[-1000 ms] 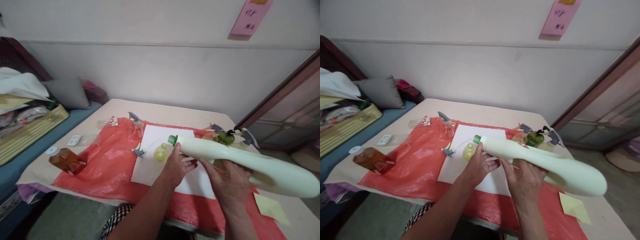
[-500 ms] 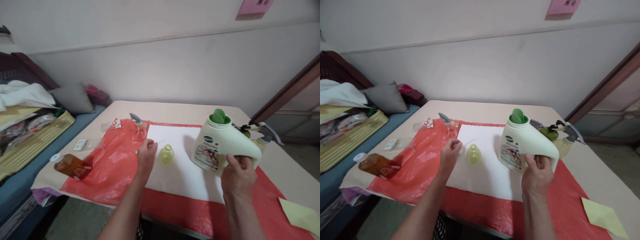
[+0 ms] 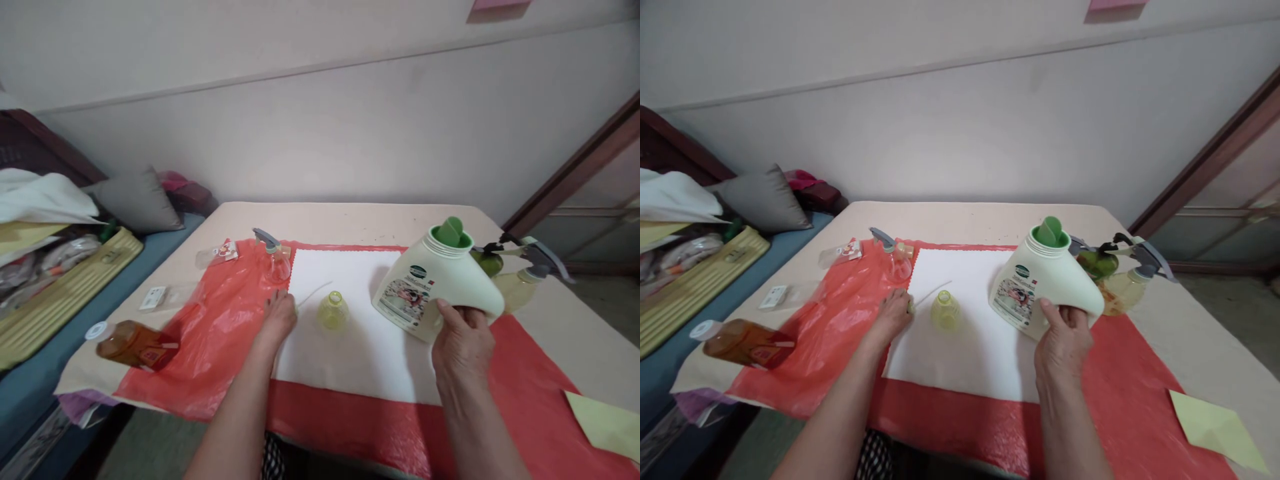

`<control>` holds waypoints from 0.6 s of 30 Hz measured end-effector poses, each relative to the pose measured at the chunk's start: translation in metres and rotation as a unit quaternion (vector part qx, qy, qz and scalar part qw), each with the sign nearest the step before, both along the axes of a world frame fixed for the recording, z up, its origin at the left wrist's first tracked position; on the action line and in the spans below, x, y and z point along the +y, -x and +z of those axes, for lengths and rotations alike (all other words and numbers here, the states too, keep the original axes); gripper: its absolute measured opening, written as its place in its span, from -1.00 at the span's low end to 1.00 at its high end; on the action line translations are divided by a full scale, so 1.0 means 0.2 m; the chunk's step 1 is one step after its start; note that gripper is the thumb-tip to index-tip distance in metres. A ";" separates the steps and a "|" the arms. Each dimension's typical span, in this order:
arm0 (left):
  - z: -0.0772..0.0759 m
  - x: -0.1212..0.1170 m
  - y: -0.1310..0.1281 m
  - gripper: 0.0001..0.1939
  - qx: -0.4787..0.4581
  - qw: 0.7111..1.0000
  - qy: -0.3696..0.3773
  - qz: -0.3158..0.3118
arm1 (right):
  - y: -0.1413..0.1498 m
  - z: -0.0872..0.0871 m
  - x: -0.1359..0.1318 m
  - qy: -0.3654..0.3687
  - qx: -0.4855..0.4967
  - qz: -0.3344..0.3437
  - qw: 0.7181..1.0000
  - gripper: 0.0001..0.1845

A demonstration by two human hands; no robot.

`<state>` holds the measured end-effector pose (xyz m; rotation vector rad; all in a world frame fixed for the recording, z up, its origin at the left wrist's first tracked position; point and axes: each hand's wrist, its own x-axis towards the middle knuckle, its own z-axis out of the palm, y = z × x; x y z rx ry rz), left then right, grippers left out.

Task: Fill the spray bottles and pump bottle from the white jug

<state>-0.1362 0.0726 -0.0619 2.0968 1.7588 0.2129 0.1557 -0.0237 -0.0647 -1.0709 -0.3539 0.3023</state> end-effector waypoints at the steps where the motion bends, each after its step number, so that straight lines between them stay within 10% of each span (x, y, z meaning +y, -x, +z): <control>1: 0.02 0.01 0.00 -0.77 -0.005 1.000 -0.007 0.002 | 0.00 0.00 -0.01 0.005 0.000 0.003 1.000 -0.48; 9: 0.25 -0.06 0.04 -0.89 -0.178 0.980 -0.083 0.039 | 0.03 0.03 -0.07 0.054 -0.001 0.034 0.998 -0.38; 18: 0.36 -0.15 0.05 -0.56 -0.520 0.849 -0.043 0.086 | 0.10 0.03 -0.14 0.132 0.067 0.000 0.989 -0.37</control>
